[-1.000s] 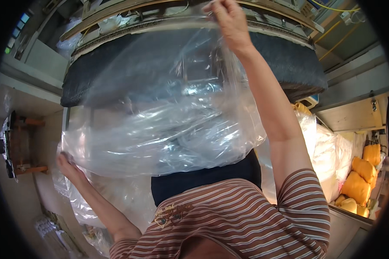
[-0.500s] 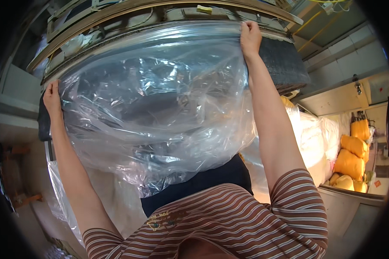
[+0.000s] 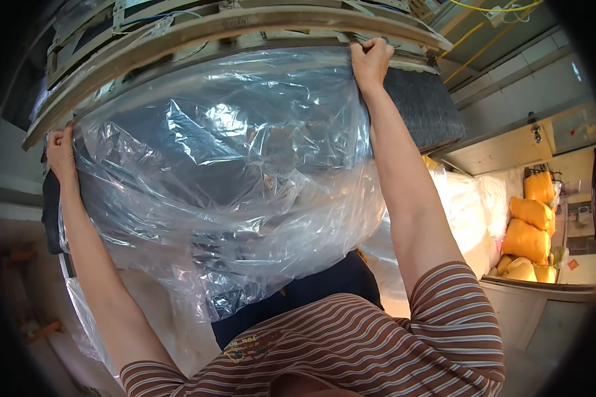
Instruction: The person wraps a large, dark-colored mattress with a clear plastic sheet. They repeatedly pull the plastic over the mattress, tucking it underneath and smoothing it out to ensure full coverage. The process involves continuous adjustment of the plastic sheet to fit the mattress shape.
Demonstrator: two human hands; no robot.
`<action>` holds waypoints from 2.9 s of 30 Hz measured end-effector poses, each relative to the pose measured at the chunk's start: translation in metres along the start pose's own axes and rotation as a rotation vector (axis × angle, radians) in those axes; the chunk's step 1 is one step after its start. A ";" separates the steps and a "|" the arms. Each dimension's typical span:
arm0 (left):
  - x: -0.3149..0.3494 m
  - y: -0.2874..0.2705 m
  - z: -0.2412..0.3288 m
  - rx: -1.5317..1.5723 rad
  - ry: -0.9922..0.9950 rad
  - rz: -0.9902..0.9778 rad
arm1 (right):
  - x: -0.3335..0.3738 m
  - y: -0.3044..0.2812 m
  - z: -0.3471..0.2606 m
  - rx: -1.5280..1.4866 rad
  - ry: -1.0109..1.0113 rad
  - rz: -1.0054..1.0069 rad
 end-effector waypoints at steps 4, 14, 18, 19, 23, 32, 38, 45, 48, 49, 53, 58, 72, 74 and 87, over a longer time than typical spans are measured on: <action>-0.030 0.003 -0.079 0.241 -0.006 0.036 | -0.002 -0.002 0.011 -0.056 0.068 0.019; -0.035 -0.009 -0.100 0.074 -0.148 -0.151 | -0.005 -0.013 0.017 -0.229 0.205 0.084; 0.005 -0.005 -0.037 -0.176 0.252 -0.034 | 0.001 -0.031 0.002 0.098 0.066 -0.070; 0.009 -0.029 -0.033 0.014 0.243 -0.007 | 0.017 -0.043 -0.019 0.162 -0.067 -0.143; 0.040 -0.115 -0.014 0.150 0.111 -0.032 | 0.046 -0.083 -0.033 -0.112 -0.233 -0.258; 0.148 -0.239 -0.072 -0.013 0.006 -0.112 | 0.106 -0.092 -0.092 -0.170 -0.320 -0.628; 0.185 -0.264 -0.105 -0.602 0.031 -0.127 | 0.106 -0.076 -0.112 -0.454 -0.379 -0.654; 0.245 -0.133 0.173 0.067 0.344 -0.282 | 0.167 -0.150 -0.143 -1.141 0.070 -1.335; 0.300 -0.085 0.291 0.255 0.496 -0.435 | 0.185 -0.172 -0.148 -1.167 0.150 -1.264; 0.311 -0.078 0.318 0.329 0.562 -0.469 | 0.191 -0.178 -0.150 -1.172 0.159 -1.236; 0.337 -0.055 0.350 0.538 0.596 -0.642 | 0.210 -0.199 -0.156 -1.185 0.131 -1.163; 0.348 -0.066 0.334 0.682 0.464 -0.583 | 0.232 -0.212 -0.156 -1.120 0.104 -1.188; 0.384 -0.107 0.280 0.580 0.735 -0.251 | 0.280 -0.224 -0.175 -1.158 0.088 -1.325; 0.393 -0.114 0.271 0.520 0.779 -0.171 | 0.290 -0.224 -0.177 -1.143 0.057 -1.393; 0.406 -0.247 0.212 0.516 0.654 0.168 | 0.238 -0.144 -0.104 -1.482 0.902 -0.858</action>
Point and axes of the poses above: each hand's wrist, its own x-axis away from the middle knuckle, its own y-axis out of the palm, z = x × y, the point moved 6 cm from there along -x, towards the middle knuckle, and after that the axes turned 3 degrees about x, right-handed, at the moved point
